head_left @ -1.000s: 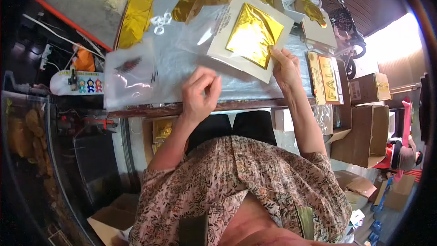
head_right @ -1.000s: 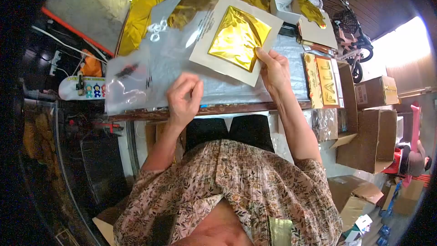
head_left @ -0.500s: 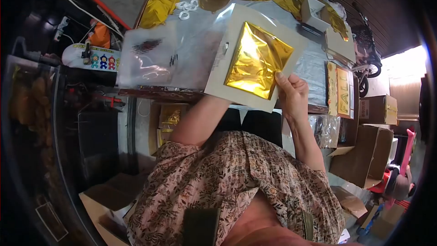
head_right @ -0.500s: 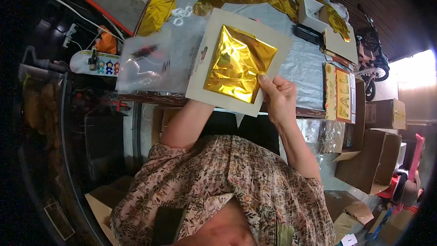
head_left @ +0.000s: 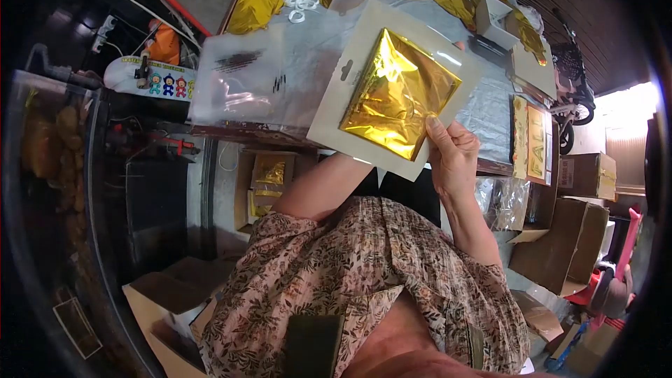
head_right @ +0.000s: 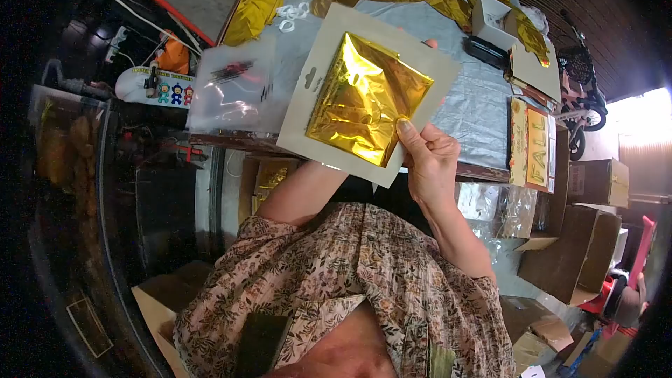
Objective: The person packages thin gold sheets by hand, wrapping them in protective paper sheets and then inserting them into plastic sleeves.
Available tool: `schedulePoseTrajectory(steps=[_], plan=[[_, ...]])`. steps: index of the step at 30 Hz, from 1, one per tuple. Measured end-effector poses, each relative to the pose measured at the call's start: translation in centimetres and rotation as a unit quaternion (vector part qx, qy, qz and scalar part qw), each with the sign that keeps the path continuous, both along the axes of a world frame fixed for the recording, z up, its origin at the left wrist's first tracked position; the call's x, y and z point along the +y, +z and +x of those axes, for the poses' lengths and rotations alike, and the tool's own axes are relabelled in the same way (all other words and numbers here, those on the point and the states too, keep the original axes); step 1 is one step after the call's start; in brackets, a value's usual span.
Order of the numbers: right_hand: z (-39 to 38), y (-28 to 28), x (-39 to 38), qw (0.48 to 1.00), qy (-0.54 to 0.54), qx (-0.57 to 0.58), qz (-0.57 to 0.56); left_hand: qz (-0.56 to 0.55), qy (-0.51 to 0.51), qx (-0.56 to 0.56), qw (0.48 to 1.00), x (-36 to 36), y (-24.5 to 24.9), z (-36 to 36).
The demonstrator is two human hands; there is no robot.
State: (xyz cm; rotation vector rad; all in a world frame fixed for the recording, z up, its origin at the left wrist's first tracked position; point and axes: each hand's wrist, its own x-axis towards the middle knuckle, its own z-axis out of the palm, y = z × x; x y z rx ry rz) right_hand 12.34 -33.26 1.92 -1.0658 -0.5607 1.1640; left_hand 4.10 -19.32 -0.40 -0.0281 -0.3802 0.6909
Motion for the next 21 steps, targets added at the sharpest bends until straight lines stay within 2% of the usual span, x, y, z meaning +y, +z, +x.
schedulePoseTrajectory(steps=[2, 3, 4, 5, 7, 8, 9, 12, 13, 15, 16, 18, 21], plan=[[0.0, -0.2, -0.1, 0.999, 0.022, 0.006, 0.028, 0.099, 0.031, 0.158, 0.982, -0.4, -0.4, -0.6], [-0.4, 0.1, -0.1, 0.999, 0.026, 0.006, 0.026, 0.096, 0.035, 0.159, 0.982, -0.4, -0.1, -0.7], [-0.9, 0.8, -0.1, 1.000, 0.011, 0.007, 0.027, 0.053, -0.043, 0.027, 0.997, -0.2, 0.4, -0.6], [-1.2, 1.2, -0.1, 1.000, -0.004, 0.007, 0.028, 0.009, -0.120, -0.106, 0.987, -0.1, 0.7, -0.5], [-1.0, 0.7, -0.2, 1.000, 0.000, 0.008, 0.012, -0.019, -0.126, -0.107, 0.986, -0.7, 0.9, -0.4], [-1.0, 0.5, -0.2, 1.000, 0.001, 0.009, -0.003, 0.073, -0.053, 0.017, 0.996, -1.2, 1.0, -0.4], [-1.1, 0.6, -0.2, 1.000, 0.005, 0.007, -0.003, 0.162, 0.023, 0.140, 0.977, -1.7, 1.2, -0.4], [-1.4, 0.9, 0.0, 1.000, 0.017, 0.002, 0.009, 0.164, -0.005, 0.131, 0.978, -2.5, 0.9, 0.1], [-1.7, 1.2, 0.1, 1.000, -0.003, -0.010, 0.013, 0.162, 0.000, 0.129, 0.978, -2.4, 0.5, 0.1], [-2.7, 2.0, 0.4, 0.999, -0.018, -0.026, 0.015, -0.011, -0.127, -0.004, 0.992, -2.3, -0.1, 0.1], [-3.3, 2.6, 0.6, 0.999, -0.039, -0.017, 0.006, -0.013, -0.122, -0.009, 0.992, -2.6, -0.3, 0.1], [-3.3, 2.5, 0.5, 0.998, -0.056, -0.012, -0.005, 0.174, -0.007, 0.092, 0.980, -3.4, -0.5, 0.3], [-2.7, 1.5, 0.3, 0.999, -0.031, -0.034, -0.006, 0.217, 0.021, 0.108, 0.970, -3.8, -2.5, 2.0]])
